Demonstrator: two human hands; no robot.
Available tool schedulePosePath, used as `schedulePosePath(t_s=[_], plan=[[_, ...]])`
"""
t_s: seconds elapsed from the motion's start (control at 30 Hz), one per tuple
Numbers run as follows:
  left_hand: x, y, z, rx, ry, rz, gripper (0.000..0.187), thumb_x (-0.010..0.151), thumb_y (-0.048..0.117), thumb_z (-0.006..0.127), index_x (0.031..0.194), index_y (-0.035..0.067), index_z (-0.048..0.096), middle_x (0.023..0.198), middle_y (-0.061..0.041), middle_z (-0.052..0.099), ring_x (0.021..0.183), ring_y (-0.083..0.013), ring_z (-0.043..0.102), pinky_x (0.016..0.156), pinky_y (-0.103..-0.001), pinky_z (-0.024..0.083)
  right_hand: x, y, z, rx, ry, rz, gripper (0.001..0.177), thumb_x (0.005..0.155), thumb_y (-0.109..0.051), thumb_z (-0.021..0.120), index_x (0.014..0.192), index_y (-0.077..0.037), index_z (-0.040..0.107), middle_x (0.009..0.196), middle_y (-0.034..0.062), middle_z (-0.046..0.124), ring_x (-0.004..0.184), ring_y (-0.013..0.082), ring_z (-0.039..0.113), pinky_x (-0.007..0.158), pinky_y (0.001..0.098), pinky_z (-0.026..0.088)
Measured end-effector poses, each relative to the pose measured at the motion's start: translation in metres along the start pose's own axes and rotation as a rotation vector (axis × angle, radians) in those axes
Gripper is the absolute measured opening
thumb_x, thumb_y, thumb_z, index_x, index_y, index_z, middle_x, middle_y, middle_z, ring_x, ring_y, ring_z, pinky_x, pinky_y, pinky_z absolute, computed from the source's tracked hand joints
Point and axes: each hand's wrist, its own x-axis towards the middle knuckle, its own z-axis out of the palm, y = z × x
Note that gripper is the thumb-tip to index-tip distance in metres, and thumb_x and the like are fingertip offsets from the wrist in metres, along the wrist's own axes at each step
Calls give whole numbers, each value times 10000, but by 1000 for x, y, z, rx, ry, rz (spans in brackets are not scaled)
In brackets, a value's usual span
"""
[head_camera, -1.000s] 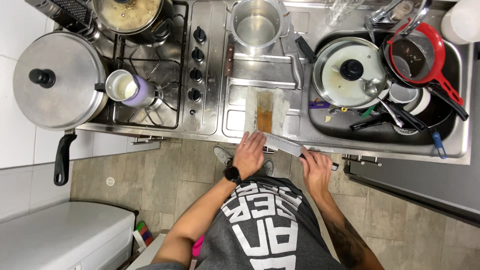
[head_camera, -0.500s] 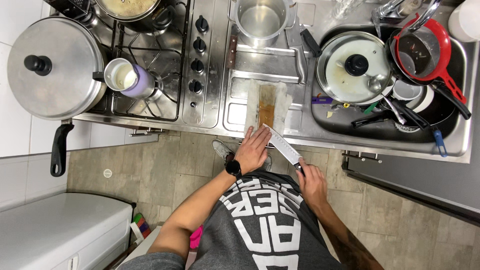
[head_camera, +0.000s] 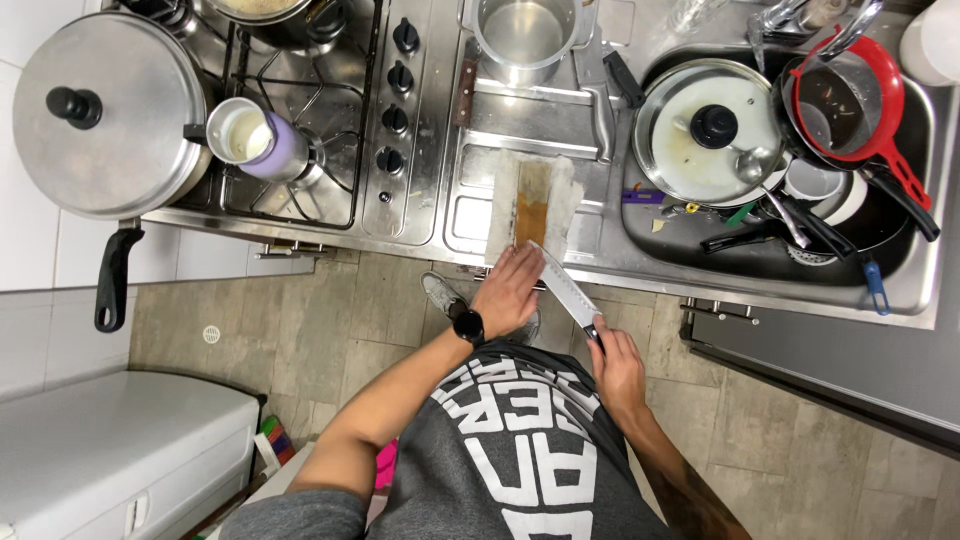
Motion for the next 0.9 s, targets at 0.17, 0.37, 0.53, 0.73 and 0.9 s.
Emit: schedulePosePath(t_s=[0.17, 0.37, 0.53, 0.73, 0.9], plan=[[19, -24, 8, 35, -27, -80, 541, 1013, 298, 413, 1451, 7, 537, 1495, -219, 533, 1462, -363, 423, 1248, -573, 220, 38, -6, 13, 10, 51, 0, 362, 993, -232, 663, 1322, -82, 667, 963, 130, 636, 944, 341, 657, 837, 444, 546], [42, -49, 0, 106, 102, -28, 492, 956, 266, 551, 1336, -39, 615, 1410, -230, 598, 1390, -366, 506, 1243, -543, 256, 72, -27, 11, 48, 34, -15, 391, 987, -209, 679, 1352, -67, 653, 963, 165, 646, 960, 381, 660, 848, 467, 544], [17, -16, 8, 98, 24, -96, 507, 989, 290, 474, 1343, -47, 609, 1408, -251, 590, 1400, -380, 489, 1248, -558, 242, 39, -12, 5, 21, -45, 11, 400, 995, -241, 652, 1372, -106, 651, 953, 137, 649, 955, 347, 666, 841, 450, 550], [44, -41, 7, 138, 36, -196, 484, 1031, 298, 441, 1360, -15, 609, 1422, -217, 596, 1412, -354, 483, 1259, -545, 207, 86, -2, 20, 20, 15, -61, 389, 993, -231, 668, 1366, -121, 662, 991, 128, 646, 969, 346, 655, 842, 456, 546], [31, -40, 15, 131, 96, -108, 473, 1000, 275, 485, 1358, -11, 605, 1397, -231, 602, 1369, -378, 517, 1236, -553, 263, 69, 4, 16, 17, -11, -97, 370, 1006, -248, 663, 1351, -117, 673, 1006, 115, 679, 1002, 318, 674, 864, 419, 553]])
